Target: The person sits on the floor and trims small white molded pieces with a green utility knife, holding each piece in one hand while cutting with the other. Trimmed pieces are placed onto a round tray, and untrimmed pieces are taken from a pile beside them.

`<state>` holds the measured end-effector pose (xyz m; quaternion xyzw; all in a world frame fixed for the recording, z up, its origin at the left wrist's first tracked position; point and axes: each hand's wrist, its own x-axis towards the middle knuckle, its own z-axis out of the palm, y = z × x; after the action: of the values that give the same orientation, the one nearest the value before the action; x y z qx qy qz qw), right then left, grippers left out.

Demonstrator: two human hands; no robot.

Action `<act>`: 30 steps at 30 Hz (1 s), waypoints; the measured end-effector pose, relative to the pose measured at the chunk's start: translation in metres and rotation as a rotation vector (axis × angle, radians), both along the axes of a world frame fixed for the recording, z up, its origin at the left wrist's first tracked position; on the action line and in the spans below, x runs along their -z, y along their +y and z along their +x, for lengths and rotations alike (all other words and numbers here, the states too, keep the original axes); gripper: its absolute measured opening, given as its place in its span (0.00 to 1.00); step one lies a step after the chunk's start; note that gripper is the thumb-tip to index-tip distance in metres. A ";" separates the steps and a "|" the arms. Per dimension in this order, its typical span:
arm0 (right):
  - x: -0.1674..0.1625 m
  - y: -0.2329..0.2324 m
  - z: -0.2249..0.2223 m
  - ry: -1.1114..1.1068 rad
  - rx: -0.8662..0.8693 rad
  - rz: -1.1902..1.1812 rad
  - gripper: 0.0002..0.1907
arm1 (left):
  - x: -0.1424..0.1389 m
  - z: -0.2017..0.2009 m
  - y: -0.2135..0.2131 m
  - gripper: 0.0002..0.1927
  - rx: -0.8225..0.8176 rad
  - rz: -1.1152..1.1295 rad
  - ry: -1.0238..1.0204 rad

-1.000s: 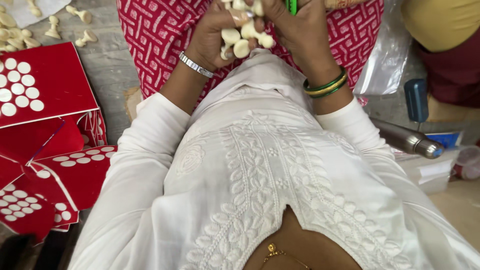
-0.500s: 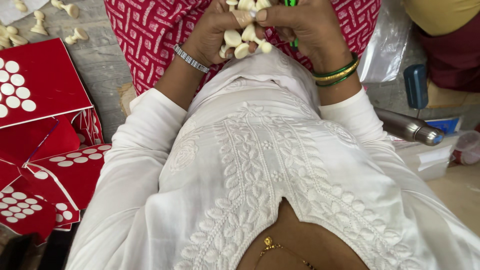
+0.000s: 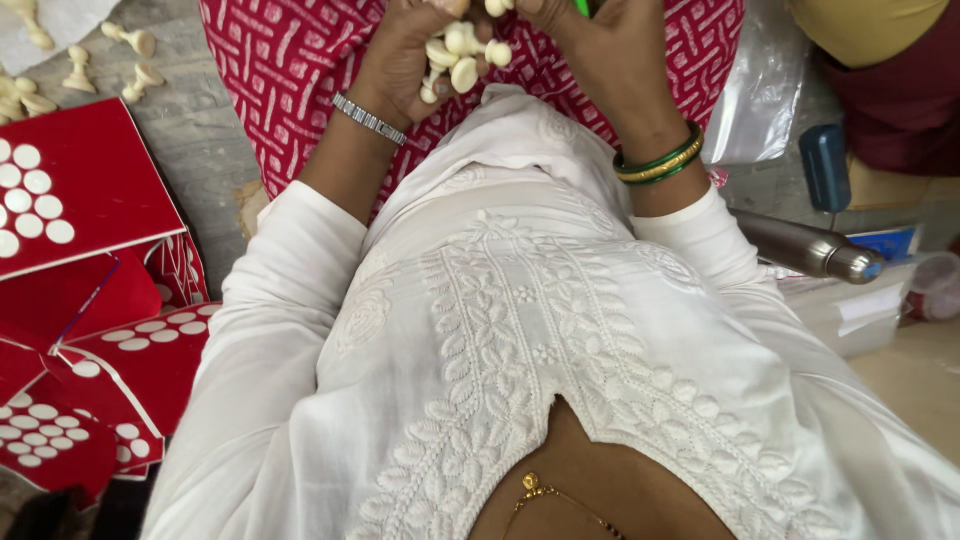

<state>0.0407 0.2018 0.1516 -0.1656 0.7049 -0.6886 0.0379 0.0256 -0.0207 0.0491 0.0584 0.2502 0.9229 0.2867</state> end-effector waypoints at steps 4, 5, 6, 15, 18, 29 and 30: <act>0.003 -0.002 -0.004 -0.008 -0.035 0.000 0.08 | -0.010 -0.002 0.004 0.11 0.043 -0.059 0.108; 0.003 -0.003 -0.003 -0.019 -0.032 0.000 0.09 | -0.011 -0.002 0.006 0.11 0.042 -0.092 0.106; 0.002 -0.004 -0.001 -0.031 -0.029 -0.002 0.10 | -0.012 -0.002 0.009 0.11 0.041 -0.126 0.104; -0.011 -0.001 0.003 -0.305 0.031 -0.089 0.07 | -0.009 0.000 0.011 0.13 0.047 -0.225 0.091; -0.011 -0.007 -0.002 -0.363 0.110 -0.155 0.05 | -0.011 0.000 0.014 0.12 0.057 -0.251 0.044; 0.008 0.007 -0.006 0.287 0.264 0.454 0.11 | -0.049 -0.026 0.039 0.14 -0.025 -0.516 0.191; 0.013 0.011 -0.012 0.239 0.305 0.477 0.05 | -0.051 -0.030 0.042 0.15 -0.021 -0.510 0.205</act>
<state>0.0284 0.2125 0.1388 -0.1242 0.8629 -0.4771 -0.1112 -0.0042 0.0211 0.0998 0.0748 0.5029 0.8222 0.2558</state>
